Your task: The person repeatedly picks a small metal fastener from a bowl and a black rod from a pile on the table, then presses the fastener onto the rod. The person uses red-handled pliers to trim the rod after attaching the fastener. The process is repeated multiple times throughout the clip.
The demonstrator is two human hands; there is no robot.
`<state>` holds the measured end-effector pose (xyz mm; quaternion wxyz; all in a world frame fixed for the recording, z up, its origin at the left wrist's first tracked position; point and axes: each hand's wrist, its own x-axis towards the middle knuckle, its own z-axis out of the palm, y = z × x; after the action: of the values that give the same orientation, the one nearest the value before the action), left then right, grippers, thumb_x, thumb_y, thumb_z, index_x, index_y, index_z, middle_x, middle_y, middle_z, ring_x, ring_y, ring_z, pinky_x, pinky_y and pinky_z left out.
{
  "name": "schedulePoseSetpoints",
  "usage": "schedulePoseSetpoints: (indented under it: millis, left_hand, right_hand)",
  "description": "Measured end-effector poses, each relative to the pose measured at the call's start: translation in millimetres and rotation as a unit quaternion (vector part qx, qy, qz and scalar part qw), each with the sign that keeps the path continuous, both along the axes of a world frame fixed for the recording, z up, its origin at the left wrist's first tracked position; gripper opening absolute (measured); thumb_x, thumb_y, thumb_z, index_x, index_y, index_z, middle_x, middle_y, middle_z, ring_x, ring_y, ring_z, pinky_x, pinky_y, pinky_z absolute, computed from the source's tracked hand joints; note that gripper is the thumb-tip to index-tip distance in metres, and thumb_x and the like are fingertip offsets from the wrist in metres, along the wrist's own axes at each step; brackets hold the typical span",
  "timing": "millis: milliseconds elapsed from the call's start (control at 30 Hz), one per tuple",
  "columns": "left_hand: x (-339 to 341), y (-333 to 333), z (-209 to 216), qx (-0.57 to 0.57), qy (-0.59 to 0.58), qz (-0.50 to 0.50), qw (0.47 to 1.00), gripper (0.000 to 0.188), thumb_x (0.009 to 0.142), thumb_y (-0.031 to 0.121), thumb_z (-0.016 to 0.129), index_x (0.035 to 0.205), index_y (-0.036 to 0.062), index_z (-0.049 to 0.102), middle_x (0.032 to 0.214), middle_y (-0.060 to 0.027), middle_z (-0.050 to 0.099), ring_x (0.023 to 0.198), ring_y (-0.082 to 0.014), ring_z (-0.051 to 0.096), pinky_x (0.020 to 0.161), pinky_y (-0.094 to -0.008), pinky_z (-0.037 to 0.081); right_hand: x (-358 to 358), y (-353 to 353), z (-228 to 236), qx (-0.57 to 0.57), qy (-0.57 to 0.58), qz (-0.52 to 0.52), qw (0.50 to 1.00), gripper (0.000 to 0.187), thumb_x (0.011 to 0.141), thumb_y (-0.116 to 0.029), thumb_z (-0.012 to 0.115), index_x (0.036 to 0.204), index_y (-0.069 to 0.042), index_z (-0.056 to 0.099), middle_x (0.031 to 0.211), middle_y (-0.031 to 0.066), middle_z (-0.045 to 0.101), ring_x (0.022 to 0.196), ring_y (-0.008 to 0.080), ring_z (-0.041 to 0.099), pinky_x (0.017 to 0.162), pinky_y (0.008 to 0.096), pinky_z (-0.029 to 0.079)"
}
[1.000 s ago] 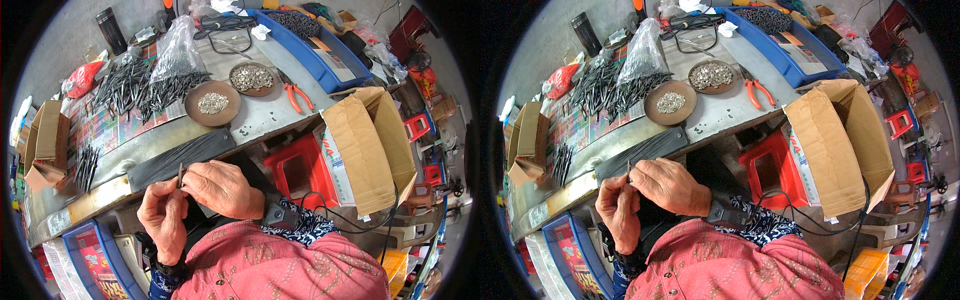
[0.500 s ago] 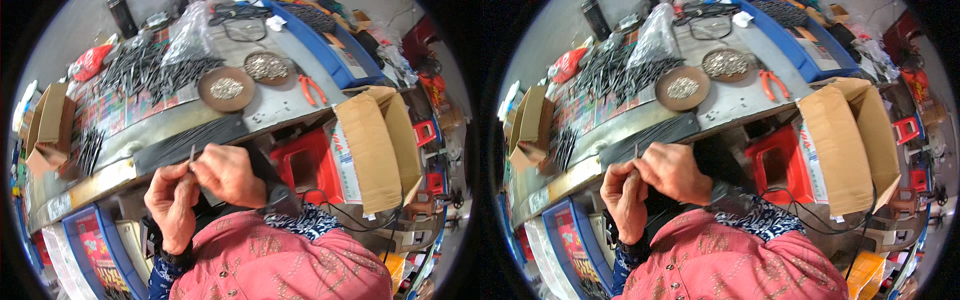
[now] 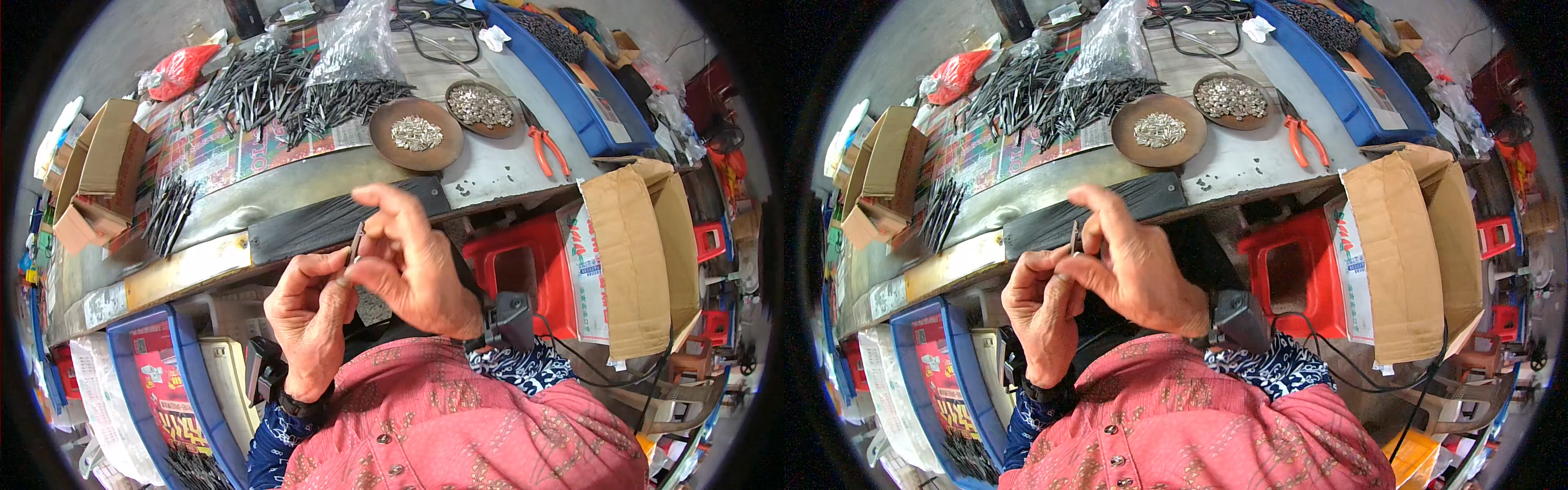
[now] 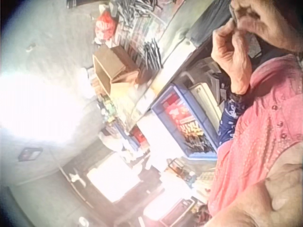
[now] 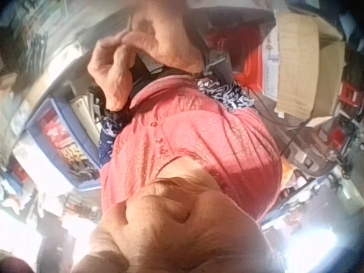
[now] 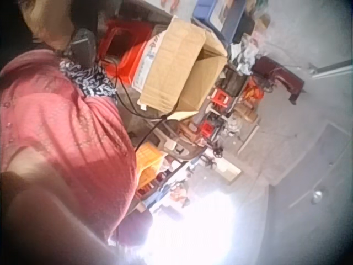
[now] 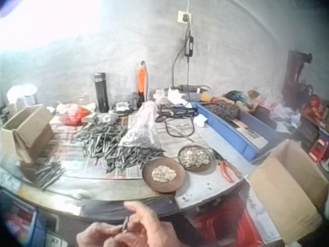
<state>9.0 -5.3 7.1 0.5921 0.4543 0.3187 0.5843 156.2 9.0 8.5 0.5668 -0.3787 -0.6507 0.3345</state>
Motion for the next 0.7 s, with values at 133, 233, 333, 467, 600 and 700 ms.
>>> schedulePoseSetpoints:
  millis: [133, 233, 333, 467, 600, 700]
  left_hand:
    - [-1.0, 0.4, 0.1, -0.005, 0.032, 0.009, 0.999, 0.012, 0.092, -0.002, 0.059, 0.104, -0.0026, 0.063, 0.083, -0.0033, 0.064, 0.058, -0.0029, 0.048, 0.049, -0.0174, 0.037]
    - [-2.6, -2.0, 1.7, -0.021, 0.023, 0.010, 0.999, 0.011, 0.092, -0.002, 0.059, 0.102, -0.0028, 0.062, 0.082, -0.0043, 0.064, 0.057, -0.0031, 0.049, 0.049, -0.0175, 0.038]
    - [-4.0, -1.6, 2.5, 0.001, 0.021, 0.009, 1.000, 0.011, 0.092, -0.003, 0.059, 0.102, -0.0030, 0.062, 0.081, -0.0050, 0.064, 0.057, -0.0032, 0.049, 0.049, -0.0173, 0.038]
    - [-4.3, -1.0, 2.0, -0.010, 0.021, 0.014, 1.000, 0.012, 0.092, -0.003, 0.059, 0.103, -0.0034, 0.062, 0.082, -0.0040, 0.064, 0.057, -0.0029, 0.048, 0.049, -0.0170, 0.037]
    - [-5.6, -3.1, 2.5, -0.005, 0.034, 0.018, 0.999, 0.012, 0.092, -0.002, 0.059, 0.103, -0.0038, 0.063, 0.082, -0.0017, 0.062, 0.058, -0.0024, 0.048, 0.050, -0.0170, 0.037]
    - [-5.8, -1.5, 1.3, -0.002, 0.036, 0.013, 0.999, 0.012, 0.092, -0.002, 0.058, 0.103, -0.0037, 0.063, 0.082, -0.0010, 0.062, 0.058, -0.0024, 0.048, 0.050, -0.0170, 0.037]
  right_hand:
    - [-0.6, 2.1, 0.2, -0.056, -0.047, -0.010, 0.997, 0.064, 0.091, -0.026, 0.069, 0.138, -0.002, 0.034, 0.083, 0.0032, 0.053, 0.068, 0.0048, 0.049, 0.060, 0.0206, 0.042]
    - [0.1, 2.8, 0.9, -0.013, -0.012, -0.031, 0.999, 0.059, 0.093, -0.025, 0.067, 0.137, -0.002, 0.035, 0.083, 0.0010, 0.052, 0.068, 0.0041, 0.049, 0.060, 0.0199, 0.042]
    - [-2.8, -0.9, 2.3, 0.045, -0.087, 0.006, 0.995, 0.060, 0.091, -0.025, 0.068, 0.137, -0.003, 0.036, 0.084, 0.0017, 0.053, 0.067, 0.0042, 0.048, 0.060, 0.0197, 0.041]
    - [-5.6, 3.1, 3.1, -0.028, -0.029, -0.036, 0.999, 0.053, 0.090, -0.019, 0.068, 0.132, -0.002, 0.041, 0.071, 0.0072, 0.052, 0.057, 0.0191, 0.055, 0.054, 0.0309, 0.047]
    - [-2.8, 0.8, 3.3, 0.022, -0.034, -0.040, 0.998, 0.054, 0.088, -0.022, 0.072, 0.129, -0.003, 0.043, 0.071, 0.0056, 0.051, 0.056, 0.0154, 0.052, 0.052, 0.0292, 0.045]
    - [-8.8, -2.2, -0.3, -0.064, -0.019, -0.007, 0.998, 0.050, 0.085, -0.026, 0.075, 0.120, -0.005, 0.046, 0.071, 0.0040, 0.049, 0.056, 0.0141, 0.048, 0.051, 0.0297, 0.044]
